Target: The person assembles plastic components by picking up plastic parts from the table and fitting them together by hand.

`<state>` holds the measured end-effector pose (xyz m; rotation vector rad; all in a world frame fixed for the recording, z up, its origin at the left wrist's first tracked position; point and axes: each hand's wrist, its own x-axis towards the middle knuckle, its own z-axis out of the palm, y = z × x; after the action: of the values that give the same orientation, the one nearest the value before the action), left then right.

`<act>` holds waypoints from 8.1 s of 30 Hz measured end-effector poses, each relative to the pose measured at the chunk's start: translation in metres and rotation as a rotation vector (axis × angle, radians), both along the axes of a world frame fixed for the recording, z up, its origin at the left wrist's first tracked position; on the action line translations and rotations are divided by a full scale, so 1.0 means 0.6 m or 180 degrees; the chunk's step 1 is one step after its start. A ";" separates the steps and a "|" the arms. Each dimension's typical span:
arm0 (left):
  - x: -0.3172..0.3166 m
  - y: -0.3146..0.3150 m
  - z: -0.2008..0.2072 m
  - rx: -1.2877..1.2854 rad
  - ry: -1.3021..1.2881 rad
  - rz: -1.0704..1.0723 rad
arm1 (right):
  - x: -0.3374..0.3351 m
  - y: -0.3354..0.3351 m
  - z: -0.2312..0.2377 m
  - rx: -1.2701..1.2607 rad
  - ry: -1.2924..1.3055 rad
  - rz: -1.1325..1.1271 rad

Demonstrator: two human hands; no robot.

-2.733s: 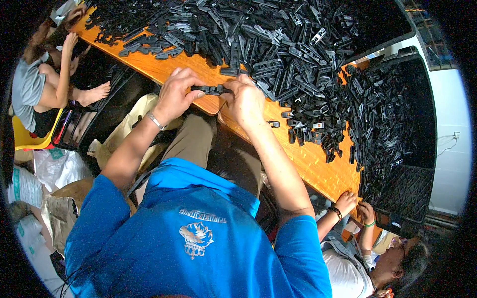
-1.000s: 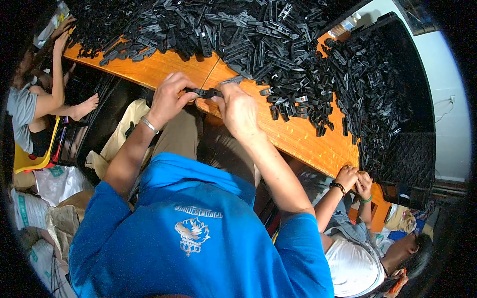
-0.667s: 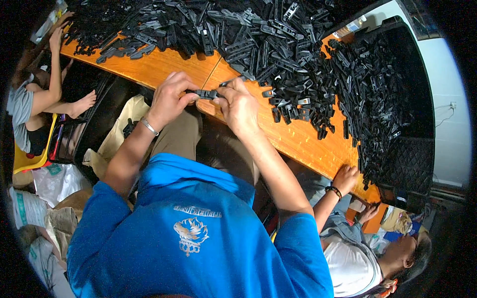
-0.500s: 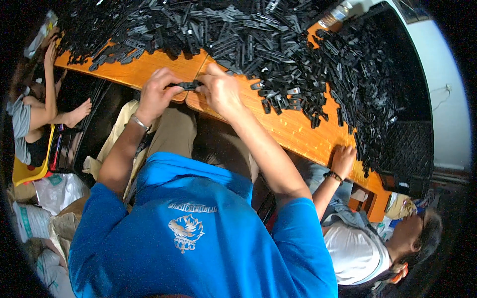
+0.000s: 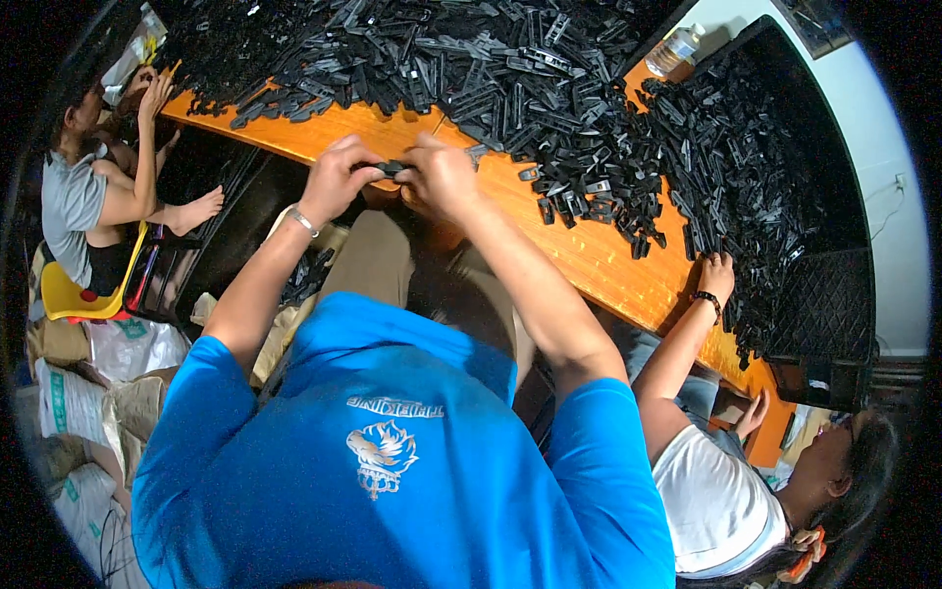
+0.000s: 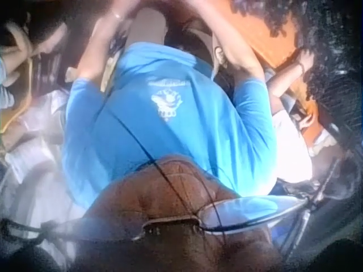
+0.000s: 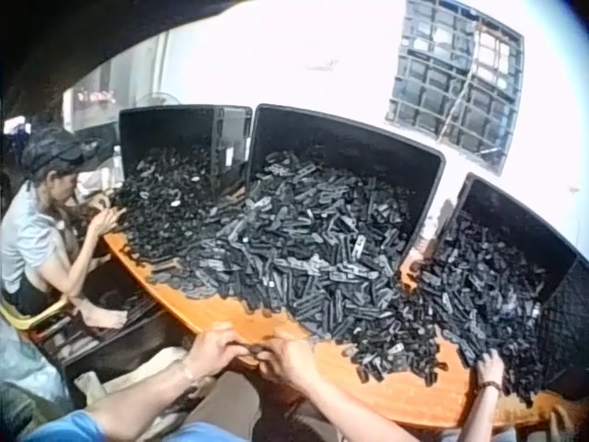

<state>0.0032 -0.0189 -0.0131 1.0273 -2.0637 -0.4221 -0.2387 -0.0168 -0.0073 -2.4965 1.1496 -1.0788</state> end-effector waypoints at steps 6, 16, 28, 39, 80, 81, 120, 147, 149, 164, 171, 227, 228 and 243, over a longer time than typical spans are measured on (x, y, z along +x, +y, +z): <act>0.011 0.019 0.003 0.0169 -0.0151 0.0077 | 0.025 0.024 0.013 0.0034 0.0361 -0.0296; 0.047 0.055 0.126 0.0967 -0.0799 0.0162 | -0.154 0.201 0.042 0.0190 0.0193 -0.2825; -0.195 -0.009 0.019 0.0376 -0.0216 -0.0328 | -0.178 0.192 0.026 0.0620 0.0920 -0.2558; -0.148 0.010 0.037 0.0364 -0.0657 -0.0096 | -0.174 0.147 0.045 0.1070 0.1681 -0.1806; -0.231 -0.029 0.032 -0.0304 -0.0377 -0.0233 | -0.221 0.130 0.058 0.0630 0.1385 -0.2535; -0.236 -0.033 0.026 -0.0310 -0.0457 -0.0172 | -0.220 0.125 0.062 0.0620 0.1380 -0.2519; -0.089 -0.008 0.039 0.0636 -0.0652 -0.0429 | -0.075 0.062 0.035 0.0458 0.0744 -0.0598; -0.363 -0.060 0.057 -0.0758 -0.1228 0.0137 | -0.211 0.113 0.043 0.0367 0.0977 -0.1694; -0.349 -0.048 0.070 -0.0749 -0.0549 0.0031 | -0.212 0.112 0.036 0.0434 0.0950 -0.1708; -0.216 0.002 0.051 0.3837 0.2842 -0.1579 | -0.162 0.115 0.082 0.1190 0.1102 -0.1916; -0.192 -0.013 0.001 0.2446 0.2386 -0.1442 | -0.115 0.135 0.087 0.1457 0.0261 -0.2374; -0.230 -0.024 0.049 -0.0404 0.0472 -0.0472 | -0.167 0.093 0.021 0.0365 -0.0691 -0.1762; -0.227 -0.012 0.044 0.0303 0.0720 -0.0358 | -0.163 0.099 0.018 0.0427 -0.0644 -0.1863; -0.207 -0.095 0.009 0.1811 0.0212 -0.0679 | -0.153 0.133 0.076 0.0642 0.0843 -0.1941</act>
<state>-0.1212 -0.0759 -0.0076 1.0889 -2.0435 -1.1867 -0.3304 0.0632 0.0383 -2.2234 2.0695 -0.6939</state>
